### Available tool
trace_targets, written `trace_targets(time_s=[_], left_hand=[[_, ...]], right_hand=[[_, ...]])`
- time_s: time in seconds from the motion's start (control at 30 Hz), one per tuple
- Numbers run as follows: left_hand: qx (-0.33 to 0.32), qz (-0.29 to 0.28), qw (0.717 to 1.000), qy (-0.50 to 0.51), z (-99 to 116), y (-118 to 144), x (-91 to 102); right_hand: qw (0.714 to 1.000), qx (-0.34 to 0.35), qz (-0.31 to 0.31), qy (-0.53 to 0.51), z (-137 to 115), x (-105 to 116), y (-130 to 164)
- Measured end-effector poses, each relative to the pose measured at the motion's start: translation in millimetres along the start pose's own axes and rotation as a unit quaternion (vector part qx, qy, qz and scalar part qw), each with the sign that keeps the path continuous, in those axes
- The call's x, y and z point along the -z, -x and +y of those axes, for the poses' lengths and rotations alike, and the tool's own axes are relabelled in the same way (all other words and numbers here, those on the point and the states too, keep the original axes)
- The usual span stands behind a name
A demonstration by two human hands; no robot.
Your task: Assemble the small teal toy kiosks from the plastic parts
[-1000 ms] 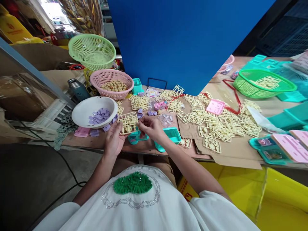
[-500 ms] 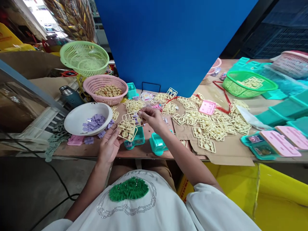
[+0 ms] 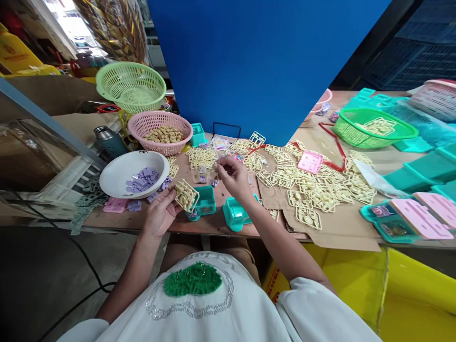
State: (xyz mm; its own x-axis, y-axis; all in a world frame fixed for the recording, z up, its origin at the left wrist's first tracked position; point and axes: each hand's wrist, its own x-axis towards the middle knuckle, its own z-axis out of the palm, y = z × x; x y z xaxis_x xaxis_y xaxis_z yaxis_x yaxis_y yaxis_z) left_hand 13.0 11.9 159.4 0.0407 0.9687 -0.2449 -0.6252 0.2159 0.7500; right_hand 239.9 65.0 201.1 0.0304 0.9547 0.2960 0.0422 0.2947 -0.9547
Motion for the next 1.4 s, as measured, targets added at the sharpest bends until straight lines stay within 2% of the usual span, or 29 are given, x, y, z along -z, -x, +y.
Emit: trace_targets(time_s=[0.1, 0.17, 0.33, 0.43, 0.63, 0.8, 0.93, 1.03, 1.23, 1.4], left_hand=[[-0.046, 0.014, 0.999, 0.000, 2.5, -0.3, 0.5], [-0.070, 0.024, 0.997, 0.001, 2.9, -0.2, -0.4], [-0.092, 0.023, 0.995, -0.009, -0.8, -0.7, -4.6], [-0.095, 0.021, 0.995, -0.003, -3.8, 0.3, -10.2], [-0.098, 0.008, 0.995, 0.002, -5.3, 5.3, -17.6], [-0.118, -0.009, 0.992, -0.032, -8.7, 1.6, -7.2], [-0.105, -0.020, 0.993, -0.042, -10.2, -1.4, -1.0], [-0.100, -0.016, 0.994, -0.045, -12.3, -2.2, -3.3], [-0.110, -0.025, 0.992, -0.058, -13.5, -3.8, -10.1], [-0.128, 0.007, 0.990, -0.056, -7.7, -5.0, -6.6]], right_hand=[[0.998, -0.008, 0.039, -0.050, -4.5, 3.7, 3.3], [0.994, -0.031, 0.040, -0.095, -7.3, 4.7, 8.9], [0.984, -0.108, -0.017, -0.141, -12.6, -7.2, 33.0], [0.980, -0.125, -0.060, -0.141, -12.1, -20.4, 41.2], [0.982, -0.134, -0.063, -0.117, -4.7, -32.3, 34.1], [0.980, -0.125, -0.076, -0.138, -3.1, -28.8, 31.3], [0.983, -0.076, -0.011, -0.167, -3.5, -18.8, 27.1], [0.987, -0.047, 0.016, -0.151, -1.7, -18.0, 24.3], [0.992, -0.037, -0.008, -0.119, 5.9, -28.4, 24.8], [0.987, -0.016, 0.057, -0.150, 11.4, -16.5, 14.6]])
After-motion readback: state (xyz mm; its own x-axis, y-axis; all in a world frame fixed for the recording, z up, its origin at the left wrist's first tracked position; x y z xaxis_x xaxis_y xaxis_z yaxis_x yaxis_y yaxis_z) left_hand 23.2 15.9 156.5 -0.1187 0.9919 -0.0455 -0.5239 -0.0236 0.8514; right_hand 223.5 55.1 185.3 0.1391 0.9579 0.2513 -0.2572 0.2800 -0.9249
